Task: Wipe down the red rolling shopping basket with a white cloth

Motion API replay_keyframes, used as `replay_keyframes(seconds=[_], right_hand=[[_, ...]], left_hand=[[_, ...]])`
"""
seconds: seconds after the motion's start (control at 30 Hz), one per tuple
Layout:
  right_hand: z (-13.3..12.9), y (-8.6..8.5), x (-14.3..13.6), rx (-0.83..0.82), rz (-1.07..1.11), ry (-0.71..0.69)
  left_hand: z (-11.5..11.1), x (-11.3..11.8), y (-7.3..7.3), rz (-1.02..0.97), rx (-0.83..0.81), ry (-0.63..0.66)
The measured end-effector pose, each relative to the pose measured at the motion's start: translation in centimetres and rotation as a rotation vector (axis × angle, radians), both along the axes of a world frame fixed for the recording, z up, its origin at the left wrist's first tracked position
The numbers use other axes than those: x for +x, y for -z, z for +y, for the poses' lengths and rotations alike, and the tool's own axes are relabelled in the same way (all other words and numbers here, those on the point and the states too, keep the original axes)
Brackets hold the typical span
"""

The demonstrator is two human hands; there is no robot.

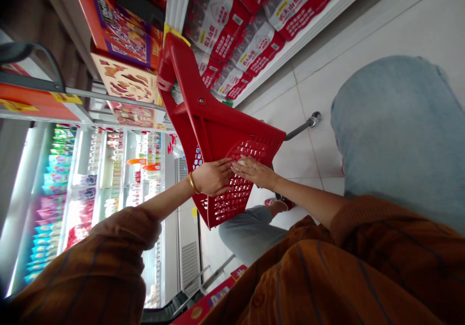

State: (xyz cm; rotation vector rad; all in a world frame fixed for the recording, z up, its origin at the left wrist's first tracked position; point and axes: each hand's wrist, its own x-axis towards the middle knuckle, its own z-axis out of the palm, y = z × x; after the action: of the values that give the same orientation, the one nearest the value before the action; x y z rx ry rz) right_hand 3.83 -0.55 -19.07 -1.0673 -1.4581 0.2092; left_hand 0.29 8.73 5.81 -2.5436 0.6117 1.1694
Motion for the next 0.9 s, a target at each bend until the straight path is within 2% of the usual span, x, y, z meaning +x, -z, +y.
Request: replay_keyframes(seconds=[0.07,0.13,0.33,0.57,0.7,0.8,0.9], right_hand=[[0.5,-0.6,0.2,0.012,-0.022,0.032],[0.8,-0.5,0.4,0.036,-0.052,0.063],[0.7,1.3,0.4,0.069,-0.134,0.156],[-0.3,4.2,1.1,0.031,-0.167,0.114],[-1.1,5.6,1.7,0.004,-0.182,0.108],[-1.1,5.2,1.6,-0.011,-0.145,0.118],[-0.7,3.9,1.5,0.019,-0.096,0.139]], left_hand=[[-0.1,0.2,0.0,-0.001,-0.011,0.003],[-0.1,0.3,0.0,-0.004,-0.019,-0.009],[-0.1,0.5,0.0,-0.001,-0.030,-0.033],[-0.1,0.5,-0.1,0.006,-0.012,0.011],[0.4,0.8,-0.6,0.021,-0.028,0.042],[1.1,1.9,-1.4,0.047,-0.040,0.087],[1.8,3.8,-2.2,0.068,-0.015,0.134]])
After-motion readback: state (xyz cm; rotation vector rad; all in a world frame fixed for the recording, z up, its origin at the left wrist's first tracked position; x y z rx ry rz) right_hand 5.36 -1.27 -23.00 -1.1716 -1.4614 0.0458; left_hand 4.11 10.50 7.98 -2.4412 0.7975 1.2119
